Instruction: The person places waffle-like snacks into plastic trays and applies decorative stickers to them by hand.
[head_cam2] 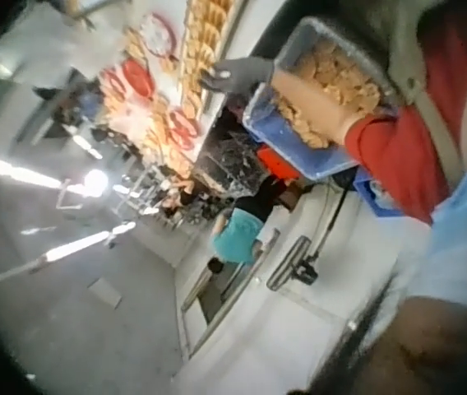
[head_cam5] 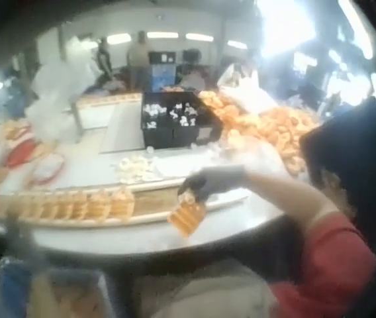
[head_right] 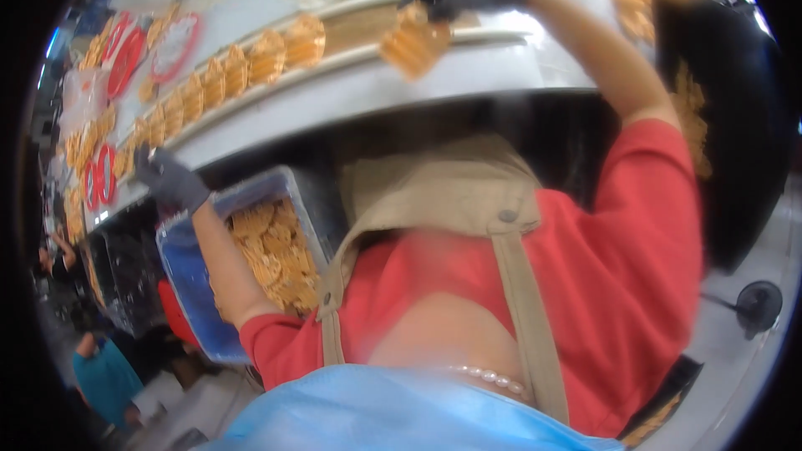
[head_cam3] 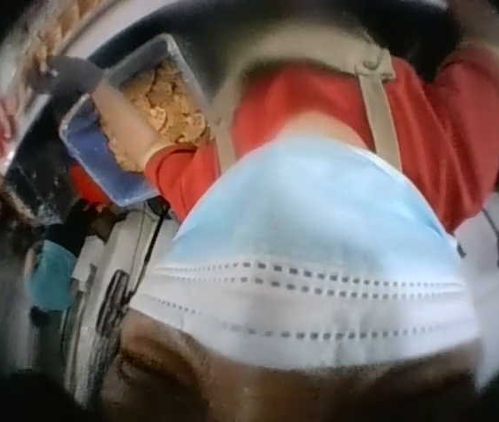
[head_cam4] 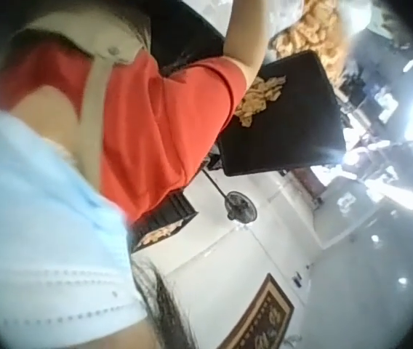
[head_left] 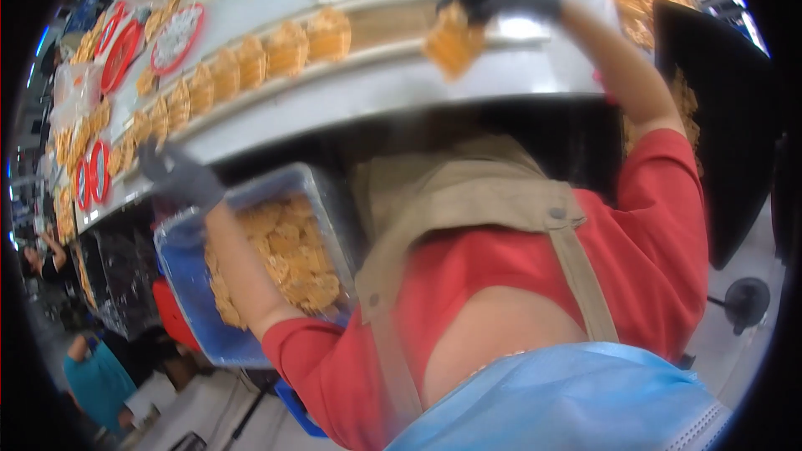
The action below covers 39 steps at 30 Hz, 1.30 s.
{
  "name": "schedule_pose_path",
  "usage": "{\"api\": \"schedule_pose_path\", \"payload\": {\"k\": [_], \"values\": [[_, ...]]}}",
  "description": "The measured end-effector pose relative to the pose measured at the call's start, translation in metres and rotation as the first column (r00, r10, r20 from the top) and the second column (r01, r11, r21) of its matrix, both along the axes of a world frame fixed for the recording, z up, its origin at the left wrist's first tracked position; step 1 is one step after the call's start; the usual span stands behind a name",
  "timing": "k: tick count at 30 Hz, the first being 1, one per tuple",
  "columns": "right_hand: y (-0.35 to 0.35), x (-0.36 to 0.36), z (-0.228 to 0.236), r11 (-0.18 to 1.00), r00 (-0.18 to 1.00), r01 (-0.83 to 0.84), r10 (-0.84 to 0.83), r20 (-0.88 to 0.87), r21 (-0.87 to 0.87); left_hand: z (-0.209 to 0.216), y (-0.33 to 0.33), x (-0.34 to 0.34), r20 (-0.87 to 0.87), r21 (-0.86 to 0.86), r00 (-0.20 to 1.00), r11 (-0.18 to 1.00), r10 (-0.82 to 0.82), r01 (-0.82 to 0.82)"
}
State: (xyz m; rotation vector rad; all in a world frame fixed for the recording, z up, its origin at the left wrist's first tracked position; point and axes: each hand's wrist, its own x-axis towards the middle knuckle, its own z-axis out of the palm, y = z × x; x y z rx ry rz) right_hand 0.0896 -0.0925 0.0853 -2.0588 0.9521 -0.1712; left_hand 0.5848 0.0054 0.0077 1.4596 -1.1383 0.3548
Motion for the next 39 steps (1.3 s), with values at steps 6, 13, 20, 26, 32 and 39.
{"api": "schedule_pose_path", "payload": {"k": [6,13,20,26,32,39], "values": [[-0.067,0.032,-0.012,0.991,0.991,-0.112,0.117,-0.061,0.080,-0.001,0.005,-0.135,0.245,0.105,0.943,0.973,-0.223,0.203],[-0.123,0.072,-0.040,0.952,0.968,-0.236,0.214,-0.130,-0.195,-0.004,-0.044,-0.189,0.147,0.166,0.924,0.929,-0.354,0.330],[-0.126,0.062,-0.026,0.900,0.993,-0.107,0.075,-0.090,-0.424,0.008,-0.071,-0.214,0.270,0.240,0.878,0.911,-0.395,0.336],[0.004,0.025,0.134,0.640,0.915,-0.385,0.359,-0.184,-0.665,0.063,-0.089,-0.212,0.302,0.194,0.897,0.942,-0.324,0.275],[0.063,0.004,0.212,0.642,0.904,-0.414,0.374,-0.208,-0.646,0.085,-0.069,-0.220,0.290,0.073,0.899,0.944,-0.328,0.321],[0.094,0.030,0.244,0.753,0.937,-0.322,0.166,-0.308,-0.574,0.120,-0.031,-0.258,0.330,0.096,0.866,0.926,-0.377,0.366]]}}
